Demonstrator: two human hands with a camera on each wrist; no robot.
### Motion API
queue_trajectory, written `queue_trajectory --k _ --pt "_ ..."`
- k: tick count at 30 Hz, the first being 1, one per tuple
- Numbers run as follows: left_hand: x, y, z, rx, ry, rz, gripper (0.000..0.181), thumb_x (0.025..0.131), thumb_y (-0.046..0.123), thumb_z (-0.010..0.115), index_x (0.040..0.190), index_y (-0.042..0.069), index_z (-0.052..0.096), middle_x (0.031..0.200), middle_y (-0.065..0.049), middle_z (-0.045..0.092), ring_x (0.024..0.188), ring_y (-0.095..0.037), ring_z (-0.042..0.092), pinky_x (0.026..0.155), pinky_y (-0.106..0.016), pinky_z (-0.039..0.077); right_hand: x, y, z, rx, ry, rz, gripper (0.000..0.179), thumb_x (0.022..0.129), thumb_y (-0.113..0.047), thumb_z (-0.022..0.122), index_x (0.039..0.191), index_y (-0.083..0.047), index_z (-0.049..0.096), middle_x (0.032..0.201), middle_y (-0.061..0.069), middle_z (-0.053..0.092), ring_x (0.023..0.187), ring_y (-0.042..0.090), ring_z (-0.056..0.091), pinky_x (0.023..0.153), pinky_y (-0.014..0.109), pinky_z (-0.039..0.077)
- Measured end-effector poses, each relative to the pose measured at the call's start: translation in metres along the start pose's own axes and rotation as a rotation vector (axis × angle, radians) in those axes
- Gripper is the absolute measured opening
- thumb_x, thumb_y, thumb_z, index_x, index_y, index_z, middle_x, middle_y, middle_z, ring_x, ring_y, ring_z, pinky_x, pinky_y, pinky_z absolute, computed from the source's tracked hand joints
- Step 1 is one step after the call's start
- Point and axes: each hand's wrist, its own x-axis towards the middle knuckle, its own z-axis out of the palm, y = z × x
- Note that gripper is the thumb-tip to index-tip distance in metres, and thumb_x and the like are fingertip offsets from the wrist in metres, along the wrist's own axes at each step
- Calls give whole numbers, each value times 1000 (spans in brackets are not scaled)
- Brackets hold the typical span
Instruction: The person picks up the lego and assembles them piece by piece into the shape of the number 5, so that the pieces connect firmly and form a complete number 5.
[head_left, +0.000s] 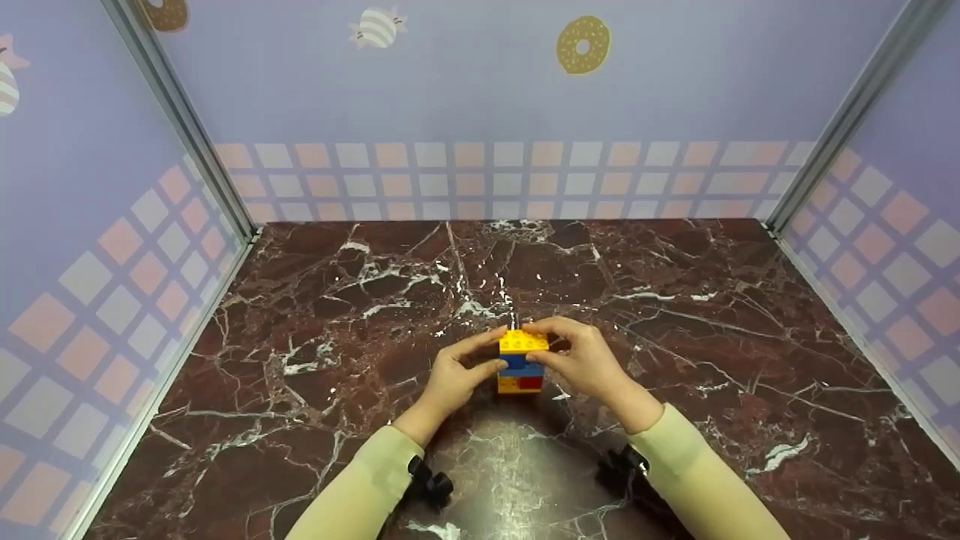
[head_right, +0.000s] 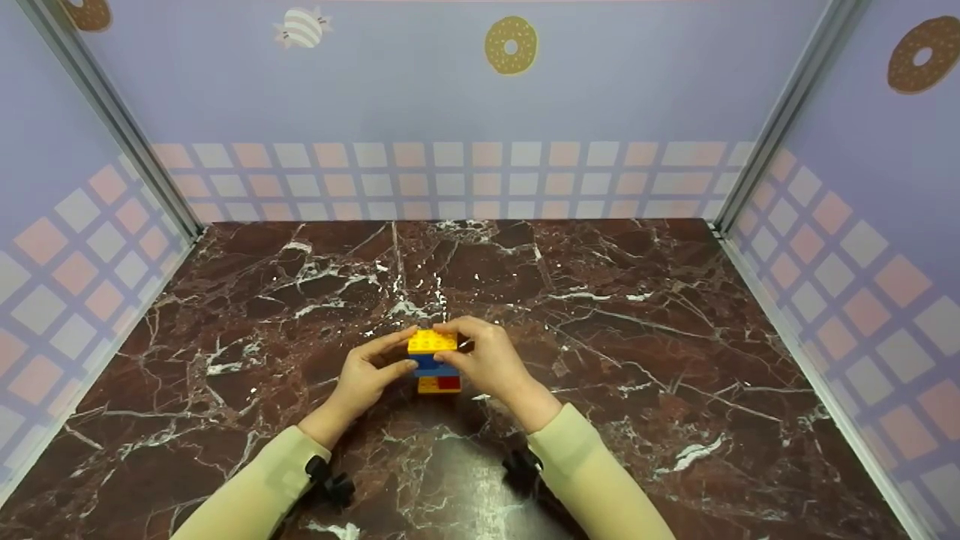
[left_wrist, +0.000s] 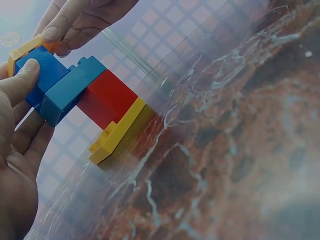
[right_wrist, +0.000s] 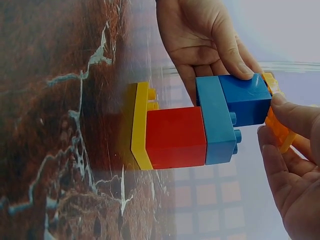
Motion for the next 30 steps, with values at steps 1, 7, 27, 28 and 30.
queue_trajectory --k 1,7,27,28,30 --pt "0 0 0 1 1 0 48 89 -2 74 135 -10 60 134 -30 64 109 -4 70 93 -27 60 0 0 0 -4 -1 0 34 86 -7 81 119 -1 74 117 16 75 98 29 73 81 30 65" --pt "-1 -2 0 -8 2 19 47 89 -2 74 133 -11 61 136 -30 62 111 -3 69 95 -27 60 0 1 0 -1 -4 -2 33 86 -8 81 117 0 74 116 17 75 98 31 73 82 32 65" --pt "-1 -1 2 3 24 31 46 87 -3 75 130 -11 62 136 -29 61 116 -1 67 101 -30 58 -1 2 0 -16 -6 -3 33 86 -8 81 117 0 74 116 15 74 98 29 73 82 28 64" --pt "-1 -1 2 0 23 36 46 87 -3 75 130 -12 62 136 -29 61 116 -1 67 101 -31 58 -1 2 0 -15 -6 0 33 86 -8 81 117 0 74 116 16 74 98 29 73 82 28 64" --pt "-1 -1 2 1 21 49 45 87 -4 75 130 -13 62 135 -30 61 116 -1 67 101 -32 58 -1 2 0 -14 -6 2 33 86 -8 81 117 0 74 116 16 74 98 30 73 81 28 64"
